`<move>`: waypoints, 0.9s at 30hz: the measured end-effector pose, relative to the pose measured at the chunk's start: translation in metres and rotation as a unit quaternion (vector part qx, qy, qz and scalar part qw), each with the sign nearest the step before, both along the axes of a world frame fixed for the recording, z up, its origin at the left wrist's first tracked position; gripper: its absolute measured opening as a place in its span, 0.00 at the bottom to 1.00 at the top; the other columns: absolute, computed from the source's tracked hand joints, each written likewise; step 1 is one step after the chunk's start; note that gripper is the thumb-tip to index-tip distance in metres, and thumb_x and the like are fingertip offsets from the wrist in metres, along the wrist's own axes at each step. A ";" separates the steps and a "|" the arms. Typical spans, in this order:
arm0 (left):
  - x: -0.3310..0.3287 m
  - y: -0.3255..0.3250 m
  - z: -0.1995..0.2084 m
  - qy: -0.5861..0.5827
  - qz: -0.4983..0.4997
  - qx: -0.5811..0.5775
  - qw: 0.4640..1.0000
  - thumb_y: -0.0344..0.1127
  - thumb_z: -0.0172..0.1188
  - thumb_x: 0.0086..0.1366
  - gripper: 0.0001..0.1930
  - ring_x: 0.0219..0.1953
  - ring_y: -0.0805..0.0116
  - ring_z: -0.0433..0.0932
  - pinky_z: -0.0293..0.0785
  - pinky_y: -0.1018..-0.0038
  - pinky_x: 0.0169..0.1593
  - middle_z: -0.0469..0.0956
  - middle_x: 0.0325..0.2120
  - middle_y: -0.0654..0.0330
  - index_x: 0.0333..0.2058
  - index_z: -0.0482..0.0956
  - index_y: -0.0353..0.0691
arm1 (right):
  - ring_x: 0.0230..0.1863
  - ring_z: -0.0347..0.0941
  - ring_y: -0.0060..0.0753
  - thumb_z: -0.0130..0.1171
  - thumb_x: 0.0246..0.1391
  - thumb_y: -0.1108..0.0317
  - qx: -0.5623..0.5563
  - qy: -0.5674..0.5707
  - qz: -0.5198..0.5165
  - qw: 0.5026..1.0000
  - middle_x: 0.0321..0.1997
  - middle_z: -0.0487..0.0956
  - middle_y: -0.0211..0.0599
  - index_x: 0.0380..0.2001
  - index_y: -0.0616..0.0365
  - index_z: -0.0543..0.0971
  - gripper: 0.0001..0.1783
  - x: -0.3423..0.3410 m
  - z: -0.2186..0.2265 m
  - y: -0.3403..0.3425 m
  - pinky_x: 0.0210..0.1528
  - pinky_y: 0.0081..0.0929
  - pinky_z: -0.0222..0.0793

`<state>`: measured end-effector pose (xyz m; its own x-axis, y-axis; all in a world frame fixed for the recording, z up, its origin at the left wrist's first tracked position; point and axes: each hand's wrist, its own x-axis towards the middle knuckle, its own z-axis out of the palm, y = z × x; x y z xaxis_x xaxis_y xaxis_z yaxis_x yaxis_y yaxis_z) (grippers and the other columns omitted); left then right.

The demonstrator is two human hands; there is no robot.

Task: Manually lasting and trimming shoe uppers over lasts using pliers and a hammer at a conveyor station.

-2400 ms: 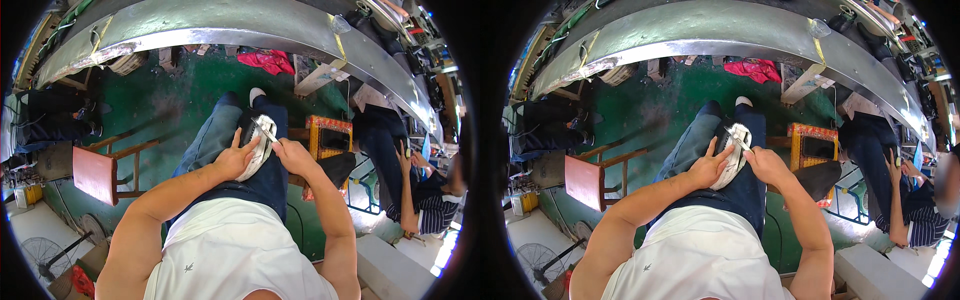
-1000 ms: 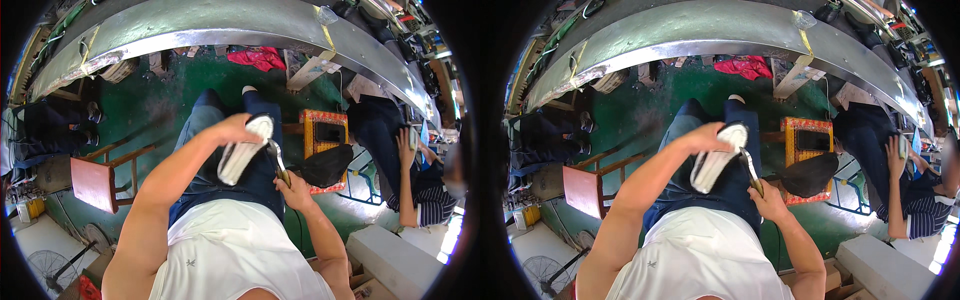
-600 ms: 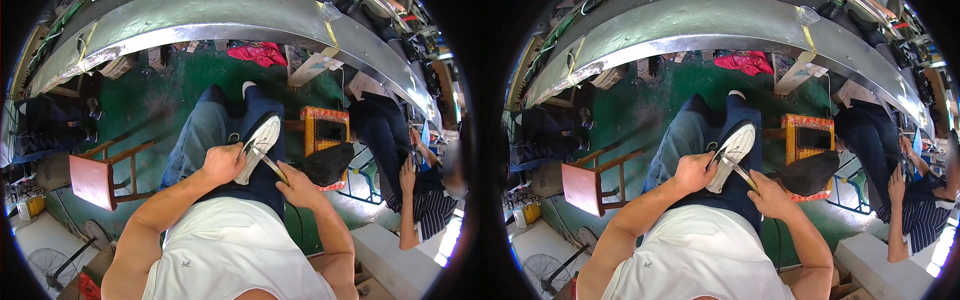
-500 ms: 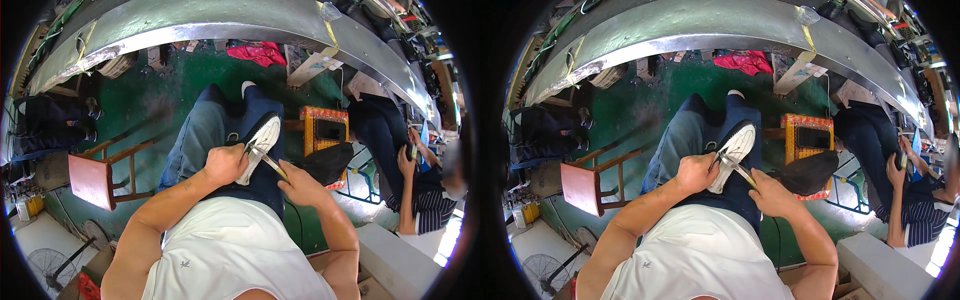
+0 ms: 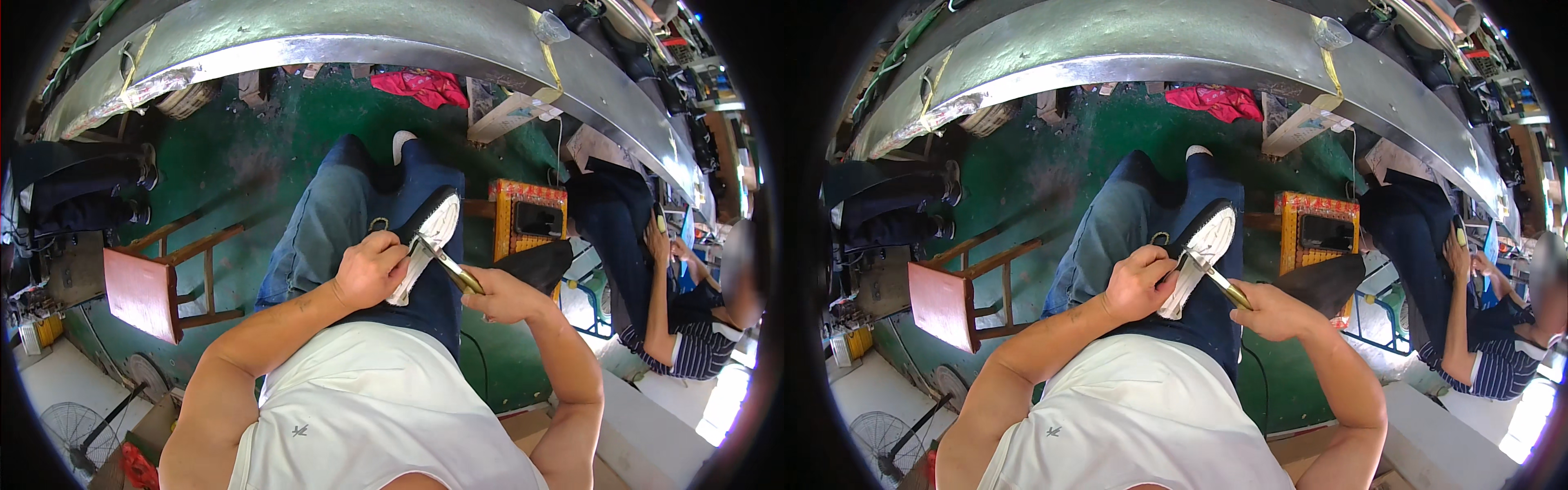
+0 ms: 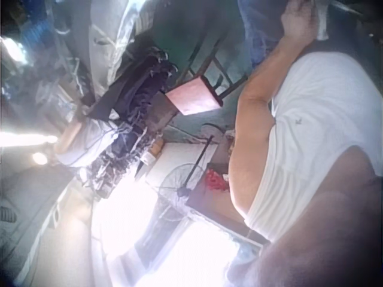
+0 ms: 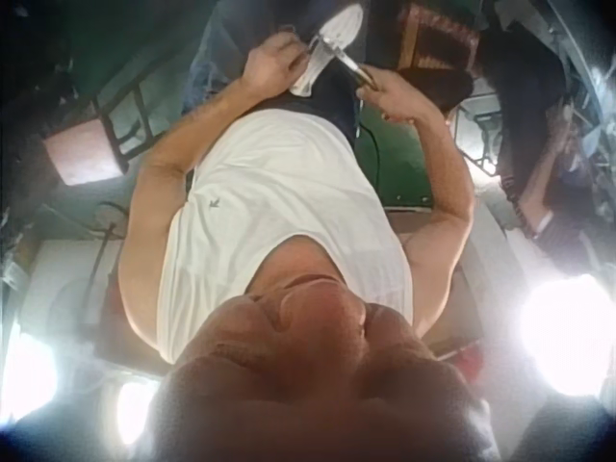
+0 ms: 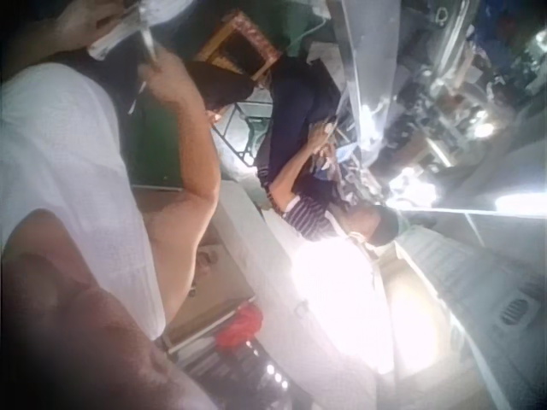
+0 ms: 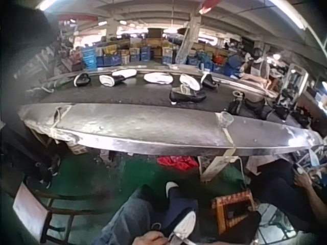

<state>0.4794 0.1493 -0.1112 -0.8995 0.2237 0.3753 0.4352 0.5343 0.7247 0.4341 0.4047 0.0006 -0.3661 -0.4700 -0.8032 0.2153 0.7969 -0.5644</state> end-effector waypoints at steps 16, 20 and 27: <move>-0.011 -0.014 -0.065 -0.482 -0.105 0.470 0.732 0.51 0.42 0.79 0.37 0.74 0.64 0.53 0.50 0.70 0.73 0.54 0.73 0.50 0.74 0.43 0.31 | 0.42 0.79 0.62 0.58 0.62 0.59 0.063 0.210 0.164 0.962 0.36 0.82 0.58 0.40 0.66 0.77 0.18 -0.013 -0.042 -0.031 0.46 0.53 0.73; -0.022 -0.012 -0.066 -0.506 -0.066 0.446 0.735 0.53 0.53 0.75 0.42 0.72 0.65 0.55 0.51 0.72 0.72 0.57 0.71 0.51 0.75 0.43 0.36 | 0.37 0.78 0.65 0.59 0.62 0.58 -0.002 0.246 -0.070 0.967 0.30 0.80 0.57 0.40 0.63 0.76 0.17 0.032 -0.082 -0.041 0.42 0.53 0.72; -0.029 0.003 -0.058 -0.450 -0.013 0.284 0.847 0.40 0.57 0.74 0.38 0.71 0.64 0.57 0.53 0.72 0.71 0.59 0.70 0.51 0.75 0.47 0.45 | 0.42 0.78 0.64 0.59 0.62 0.60 -0.017 0.181 -0.116 0.976 0.36 0.81 0.60 0.46 0.64 0.75 0.18 0.034 -0.077 -0.027 0.47 0.50 0.73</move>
